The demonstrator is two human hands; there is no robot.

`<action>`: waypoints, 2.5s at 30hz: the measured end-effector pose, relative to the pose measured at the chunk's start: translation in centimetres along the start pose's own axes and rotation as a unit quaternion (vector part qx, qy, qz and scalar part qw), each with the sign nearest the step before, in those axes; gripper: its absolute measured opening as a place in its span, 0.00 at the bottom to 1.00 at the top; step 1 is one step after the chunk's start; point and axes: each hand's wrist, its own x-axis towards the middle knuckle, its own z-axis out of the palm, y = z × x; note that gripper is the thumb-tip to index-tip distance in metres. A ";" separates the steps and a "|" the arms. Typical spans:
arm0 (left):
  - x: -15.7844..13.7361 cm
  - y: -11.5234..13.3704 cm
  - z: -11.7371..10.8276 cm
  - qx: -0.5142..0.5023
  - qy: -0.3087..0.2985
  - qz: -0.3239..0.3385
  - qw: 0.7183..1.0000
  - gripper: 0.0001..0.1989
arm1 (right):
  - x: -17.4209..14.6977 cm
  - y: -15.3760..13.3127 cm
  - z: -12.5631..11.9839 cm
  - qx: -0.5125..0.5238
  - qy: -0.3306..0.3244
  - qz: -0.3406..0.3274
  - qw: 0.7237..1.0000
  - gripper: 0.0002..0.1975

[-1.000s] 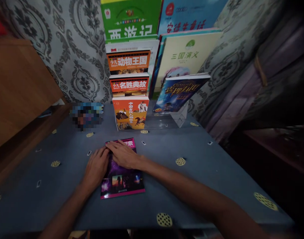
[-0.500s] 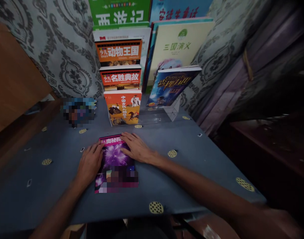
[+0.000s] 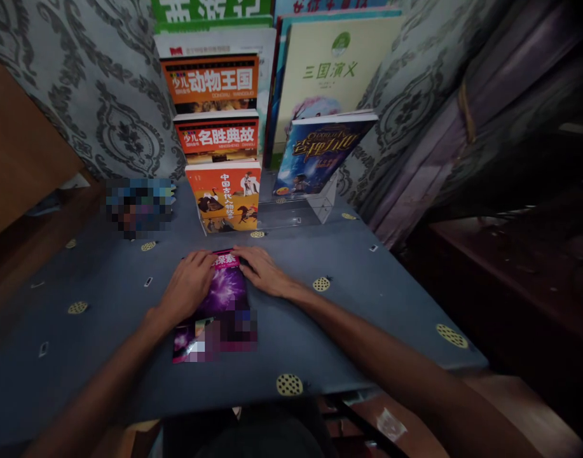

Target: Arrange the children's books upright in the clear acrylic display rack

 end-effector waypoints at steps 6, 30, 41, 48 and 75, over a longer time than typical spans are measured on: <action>1.9 -1.2 1.3 0.007 -0.026 0.014 1.000 0.16 | -0.1 0.4 0.1 0.030 0.019 -0.002 0.999 0.22; 2.9 -2.8 2.5 -0.019 -0.013 0.049 0.999 0.22 | -0.5 -0.4 -0.5 0.092 0.063 0.037 0.993 0.23; 3.8 -2.4 2.9 -0.052 -0.018 0.055 0.997 0.23 | -0.4 -0.8 -0.4 0.006 0.027 -0.025 0.999 0.25; 3.7 -2.1 3.4 -0.002 -0.019 0.055 0.998 0.24 | -0.4 -0.7 -0.1 -0.019 0.014 -0.035 0.999 0.23; 3.1 -0.6 3.0 -0.001 -0.032 0.013 0.999 0.22 | -4.0 -2.0 -0.3 -0.118 0.002 -0.104 0.988 0.21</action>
